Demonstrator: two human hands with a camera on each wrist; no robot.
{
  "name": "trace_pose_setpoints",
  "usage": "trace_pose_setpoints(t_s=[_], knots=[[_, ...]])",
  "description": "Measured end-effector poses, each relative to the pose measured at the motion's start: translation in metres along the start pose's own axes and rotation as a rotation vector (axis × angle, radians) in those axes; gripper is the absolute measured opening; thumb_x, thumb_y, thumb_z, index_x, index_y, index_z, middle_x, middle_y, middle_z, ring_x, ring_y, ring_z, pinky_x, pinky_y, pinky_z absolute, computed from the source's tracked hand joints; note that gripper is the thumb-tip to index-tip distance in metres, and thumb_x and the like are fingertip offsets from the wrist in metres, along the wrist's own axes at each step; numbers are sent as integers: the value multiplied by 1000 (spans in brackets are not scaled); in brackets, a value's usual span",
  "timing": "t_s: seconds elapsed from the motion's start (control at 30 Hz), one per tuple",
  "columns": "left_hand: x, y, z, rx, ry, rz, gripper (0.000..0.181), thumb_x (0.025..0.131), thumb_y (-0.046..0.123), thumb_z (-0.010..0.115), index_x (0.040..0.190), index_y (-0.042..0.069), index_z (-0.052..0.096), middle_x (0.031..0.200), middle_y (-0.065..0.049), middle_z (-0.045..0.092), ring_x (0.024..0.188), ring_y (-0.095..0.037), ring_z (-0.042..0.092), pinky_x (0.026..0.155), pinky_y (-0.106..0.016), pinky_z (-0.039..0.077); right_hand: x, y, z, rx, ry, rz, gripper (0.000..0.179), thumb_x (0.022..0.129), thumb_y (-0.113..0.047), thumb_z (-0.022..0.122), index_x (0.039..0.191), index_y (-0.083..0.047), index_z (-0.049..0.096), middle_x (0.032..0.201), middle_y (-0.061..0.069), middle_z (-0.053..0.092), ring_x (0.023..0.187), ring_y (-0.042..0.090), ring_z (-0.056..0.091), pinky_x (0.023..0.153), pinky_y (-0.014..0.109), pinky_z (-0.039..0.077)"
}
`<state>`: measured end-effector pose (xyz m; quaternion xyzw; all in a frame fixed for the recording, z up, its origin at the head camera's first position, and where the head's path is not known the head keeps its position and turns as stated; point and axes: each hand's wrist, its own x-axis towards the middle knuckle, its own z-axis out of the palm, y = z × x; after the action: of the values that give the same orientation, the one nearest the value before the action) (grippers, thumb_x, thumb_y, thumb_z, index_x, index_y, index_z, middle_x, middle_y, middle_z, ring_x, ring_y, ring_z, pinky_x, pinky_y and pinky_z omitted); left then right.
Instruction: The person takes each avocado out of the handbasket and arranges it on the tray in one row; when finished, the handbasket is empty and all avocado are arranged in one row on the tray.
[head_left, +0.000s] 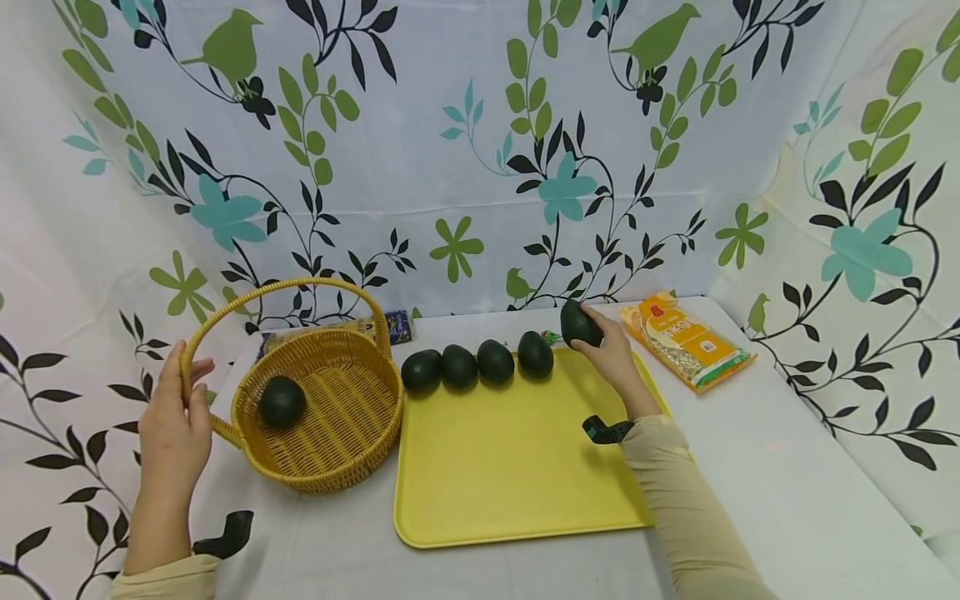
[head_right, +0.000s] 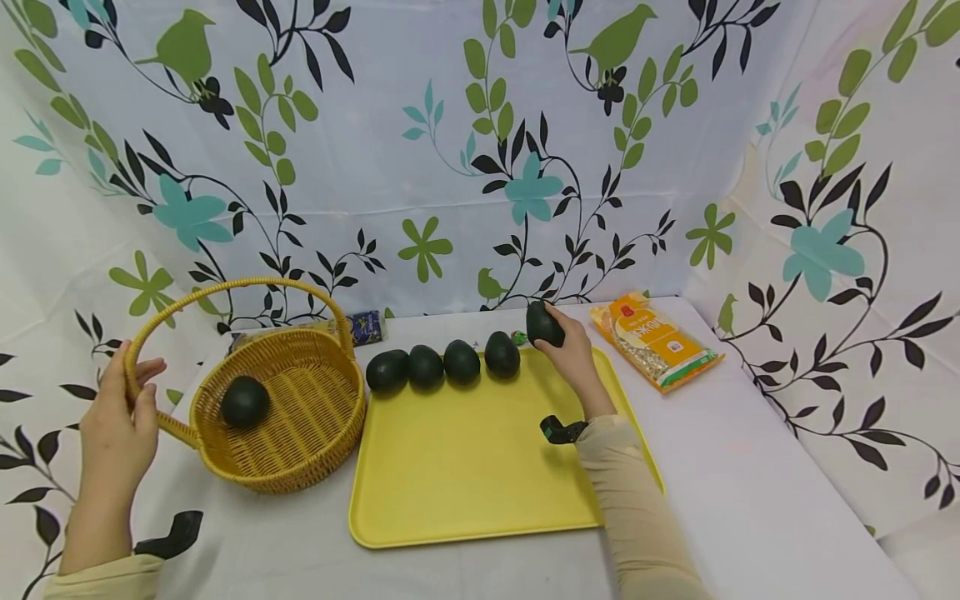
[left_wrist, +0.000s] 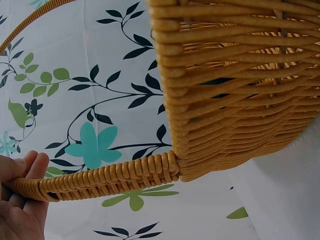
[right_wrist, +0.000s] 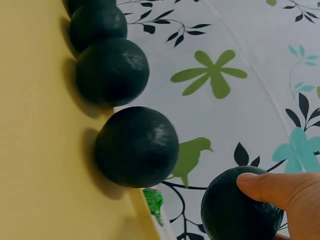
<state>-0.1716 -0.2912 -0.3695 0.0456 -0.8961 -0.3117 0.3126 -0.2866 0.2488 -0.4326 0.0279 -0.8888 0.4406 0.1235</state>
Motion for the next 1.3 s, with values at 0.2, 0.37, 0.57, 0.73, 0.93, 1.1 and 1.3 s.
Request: trace_pose_setpoints(t_s=[0.2,0.37,0.57,0.73,0.93,1.1,1.3], knots=[[0,0,1,19,6,-5,61,98,8,40,150,33,19,132,-10,57,103,-37,57,98,-55,44,-5,15,10,12,-36,43,65,88,-18,65,146,-16,36,147,23,35,137,40,31,113,57,27],[0,-1,1,4,5,1,60,98,8,40,150,31,20,133,-11,57,103,-41,56,96,-58,43,-8,27,19,3,-56,69,66,87,-18,65,146,-15,36,147,24,35,136,42,32,111,58,28],[0,0,1,4,3,5,61,98,7,40,150,32,19,133,-12,57,105,-41,56,97,-59,42,-11,33,31,-17,-79,48,65,87,-16,65,145,-10,37,146,24,37,134,43,35,110,58,30],[0,1,0,12,-2,1,60,99,9,39,150,33,18,133,-13,56,105,-40,57,96,-59,42,-10,30,39,-27,-76,43,65,87,-16,65,144,-9,37,145,23,39,134,42,36,110,57,31],[0,1,0,10,2,5,60,99,8,39,150,30,19,134,-14,56,107,-44,56,95,-61,42,-11,26,43,-32,-76,56,65,88,-17,64,146,-10,35,146,24,38,134,43,36,109,58,32],[1,1,0,4,-5,-3,60,99,9,39,151,31,18,134,-13,55,108,-43,55,97,-60,42,-10,26,43,-24,-83,65,65,89,-19,63,147,-11,33,147,23,36,134,43,35,109,58,32],[1,0,1,5,-13,-9,60,99,10,40,150,33,17,135,-13,55,112,-42,55,97,-60,42,-8,28,42,-31,-102,78,65,90,-21,62,147,-13,32,147,22,37,133,42,36,108,58,34]])
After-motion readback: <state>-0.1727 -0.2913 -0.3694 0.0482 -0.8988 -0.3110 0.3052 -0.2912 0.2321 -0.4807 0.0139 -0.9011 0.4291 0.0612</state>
